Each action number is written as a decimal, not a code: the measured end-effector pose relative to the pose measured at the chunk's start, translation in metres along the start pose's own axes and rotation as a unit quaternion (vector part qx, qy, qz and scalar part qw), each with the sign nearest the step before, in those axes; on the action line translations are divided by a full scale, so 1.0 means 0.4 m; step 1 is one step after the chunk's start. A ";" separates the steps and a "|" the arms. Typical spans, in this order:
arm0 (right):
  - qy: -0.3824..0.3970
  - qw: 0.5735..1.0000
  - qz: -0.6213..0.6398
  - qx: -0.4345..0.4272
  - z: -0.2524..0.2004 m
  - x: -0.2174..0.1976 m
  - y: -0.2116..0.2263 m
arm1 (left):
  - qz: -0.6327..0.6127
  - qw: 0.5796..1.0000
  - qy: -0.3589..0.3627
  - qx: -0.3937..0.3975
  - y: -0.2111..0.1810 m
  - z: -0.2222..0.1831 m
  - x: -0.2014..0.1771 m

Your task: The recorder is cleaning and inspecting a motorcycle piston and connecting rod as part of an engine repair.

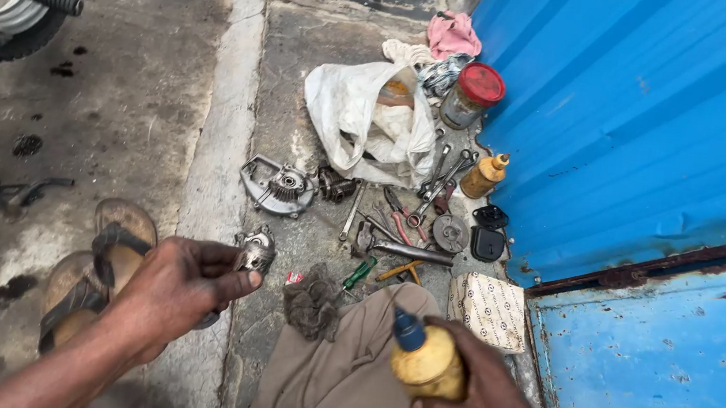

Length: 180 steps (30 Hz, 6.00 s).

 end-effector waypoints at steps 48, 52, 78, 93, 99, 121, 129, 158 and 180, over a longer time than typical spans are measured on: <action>-0.120 0.985 -0.066 -0.104 0.107 -0.132 0.031 | 0.148 0.978 0.145 -0.011 0.187 0.169 0.292; -0.131 0.991 0.028 -0.026 0.103 -0.053 -0.061 | 0.333 0.937 0.099 0.023 0.355 0.263 0.439; -0.220 0.947 0.216 0.090 -0.008 -0.035 -0.348 | 0.356 0.926 -0.065 0.109 0.266 0.641 0.478; -0.125 0.977 0.171 0.003 0.077 0.005 -0.231 | 0.200 0.956 0.133 0.171 0.020 0.264 0.349; -0.022 0.974 0.196 -0.113 0.178 0.136 -0.081 | -0.370 0.922 0.070 0.090 -0.083 0.053 0.172; 0.138 0.979 0.060 -0.137 0.320 0.382 -0.095 | -0.434 0.742 -0.428 0.278 -0.064 -0.070 -0.450; 0.133 0.972 0.162 -0.106 0.284 0.347 -0.022 | -0.587 0.752 -0.257 0.154 0.027 -0.034 -0.340; 0.163 0.954 0.251 -0.023 0.242 0.387 0.105 | -0.549 0.804 -0.182 0.140 0.045 0.077 -0.129; 0.140 0.973 0.172 -0.057 0.211 0.379 0.033 | -0.433 0.783 -0.348 0.282 -0.104 0.076 -0.318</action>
Point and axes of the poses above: each hand's wrist, its own z-axis towards the middle knuckle, its own x-axis out of the palm, y = z × x, the point moved 5 cm from there along z, towards the middle knuckle, and after that the axes turned 1 degree about x, right-handed, at the moved point
